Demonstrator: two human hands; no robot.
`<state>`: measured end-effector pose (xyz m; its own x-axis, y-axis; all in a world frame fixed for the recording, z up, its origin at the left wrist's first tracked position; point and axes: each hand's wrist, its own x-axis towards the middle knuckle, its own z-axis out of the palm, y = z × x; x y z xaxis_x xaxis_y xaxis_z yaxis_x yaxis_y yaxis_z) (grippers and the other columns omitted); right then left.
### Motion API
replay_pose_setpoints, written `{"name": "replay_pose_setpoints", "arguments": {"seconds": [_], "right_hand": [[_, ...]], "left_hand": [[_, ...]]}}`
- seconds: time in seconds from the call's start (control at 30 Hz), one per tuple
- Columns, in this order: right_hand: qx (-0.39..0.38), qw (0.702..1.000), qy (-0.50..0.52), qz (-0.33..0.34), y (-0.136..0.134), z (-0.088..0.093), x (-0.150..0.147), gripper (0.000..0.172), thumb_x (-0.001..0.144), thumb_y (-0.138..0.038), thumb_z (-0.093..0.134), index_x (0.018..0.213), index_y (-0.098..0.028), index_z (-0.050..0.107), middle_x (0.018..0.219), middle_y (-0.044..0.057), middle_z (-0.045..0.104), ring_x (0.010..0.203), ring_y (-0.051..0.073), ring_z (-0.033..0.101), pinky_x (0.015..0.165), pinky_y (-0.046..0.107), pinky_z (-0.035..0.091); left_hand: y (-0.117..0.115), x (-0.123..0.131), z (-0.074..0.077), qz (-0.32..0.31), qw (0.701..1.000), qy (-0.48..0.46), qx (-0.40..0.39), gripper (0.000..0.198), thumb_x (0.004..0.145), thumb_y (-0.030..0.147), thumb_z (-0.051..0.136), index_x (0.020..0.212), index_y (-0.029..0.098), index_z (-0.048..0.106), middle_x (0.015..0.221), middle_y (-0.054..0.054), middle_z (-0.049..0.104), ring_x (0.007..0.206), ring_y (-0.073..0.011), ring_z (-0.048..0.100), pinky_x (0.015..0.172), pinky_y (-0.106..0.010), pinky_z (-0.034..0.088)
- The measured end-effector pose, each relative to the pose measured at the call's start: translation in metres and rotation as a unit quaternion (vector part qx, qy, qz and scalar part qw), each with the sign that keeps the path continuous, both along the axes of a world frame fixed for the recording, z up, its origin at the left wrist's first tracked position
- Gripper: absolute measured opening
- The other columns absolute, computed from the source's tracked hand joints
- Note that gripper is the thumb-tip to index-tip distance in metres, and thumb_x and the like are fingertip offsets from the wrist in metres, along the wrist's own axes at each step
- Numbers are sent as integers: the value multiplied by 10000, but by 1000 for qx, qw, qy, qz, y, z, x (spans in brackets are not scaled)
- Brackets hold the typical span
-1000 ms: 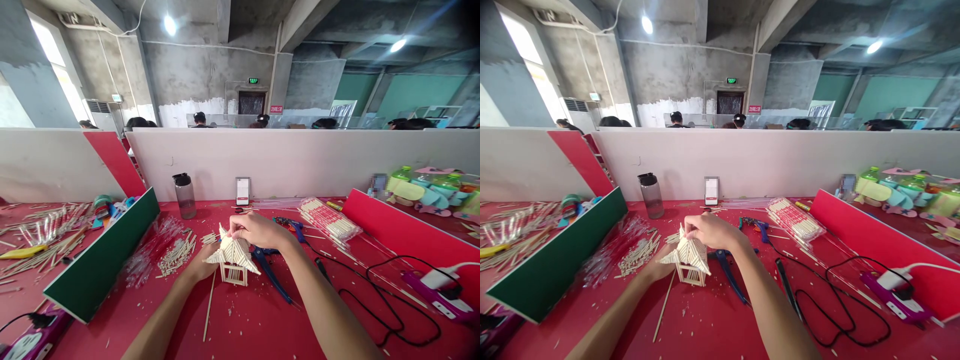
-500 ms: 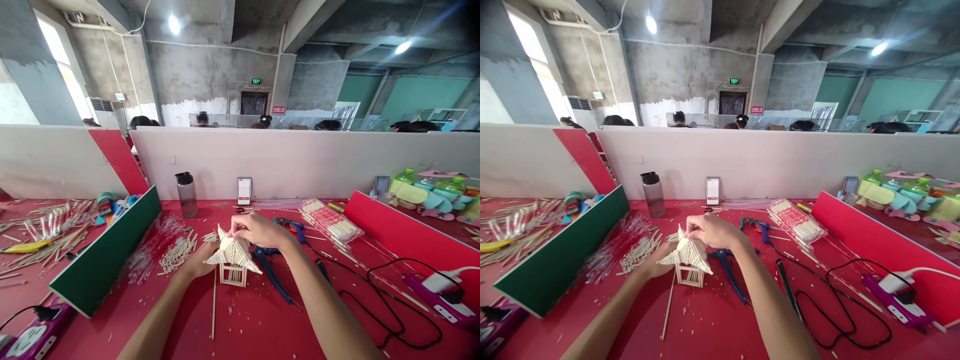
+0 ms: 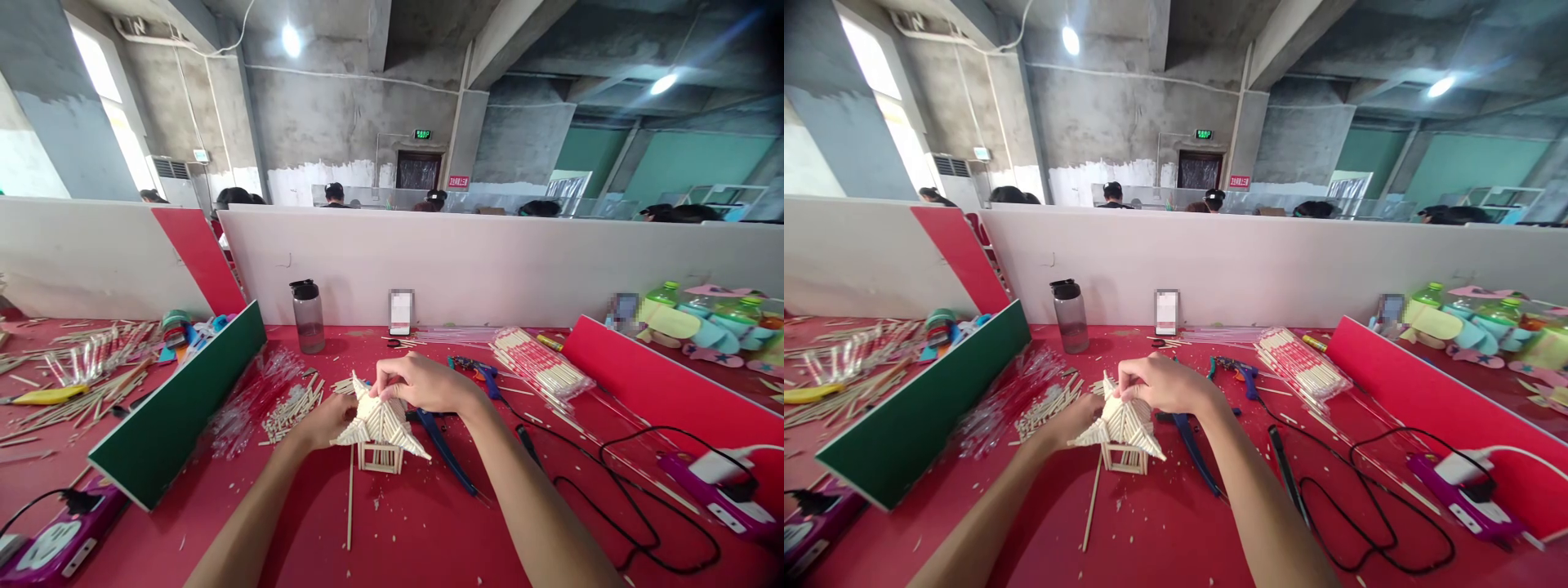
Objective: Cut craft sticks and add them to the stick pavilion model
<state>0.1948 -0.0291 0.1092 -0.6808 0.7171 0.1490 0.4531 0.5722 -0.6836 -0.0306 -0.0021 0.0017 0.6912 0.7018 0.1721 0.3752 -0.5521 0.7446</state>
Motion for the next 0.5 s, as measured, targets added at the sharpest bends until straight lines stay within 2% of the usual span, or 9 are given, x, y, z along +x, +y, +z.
{"name": "replay_pose_setpoints", "arguments": {"seconds": [0.13,0.37,0.5], "right_hand": [[-13,1000,10,8,-2,-1,1,54,867,-165,608,832,-207,612,1002,22,747,901,161,678,739,236,443],[-27,999,40,-5,-6,-8,3,17,874,-229,625,882,-215,620,1015,28,737,925,165,679,770,244,471],[-14,999,53,-3,-10,-16,4,186,854,-291,671,1022,-217,647,1012,29,726,899,161,673,778,249,483]], "left_hand": [[-3,-1,4,-36,999,13,-5,157,761,190,542,774,139,690,740,-31,689,681,-178,569,624,-242,441],[-5,-2,6,-20,999,29,20,154,749,196,579,839,173,701,761,-19,700,699,-186,584,671,-255,455],[-5,-6,8,3,996,74,55,167,751,175,549,849,188,684,794,-26,704,689,-185,588,665,-256,445]]}}
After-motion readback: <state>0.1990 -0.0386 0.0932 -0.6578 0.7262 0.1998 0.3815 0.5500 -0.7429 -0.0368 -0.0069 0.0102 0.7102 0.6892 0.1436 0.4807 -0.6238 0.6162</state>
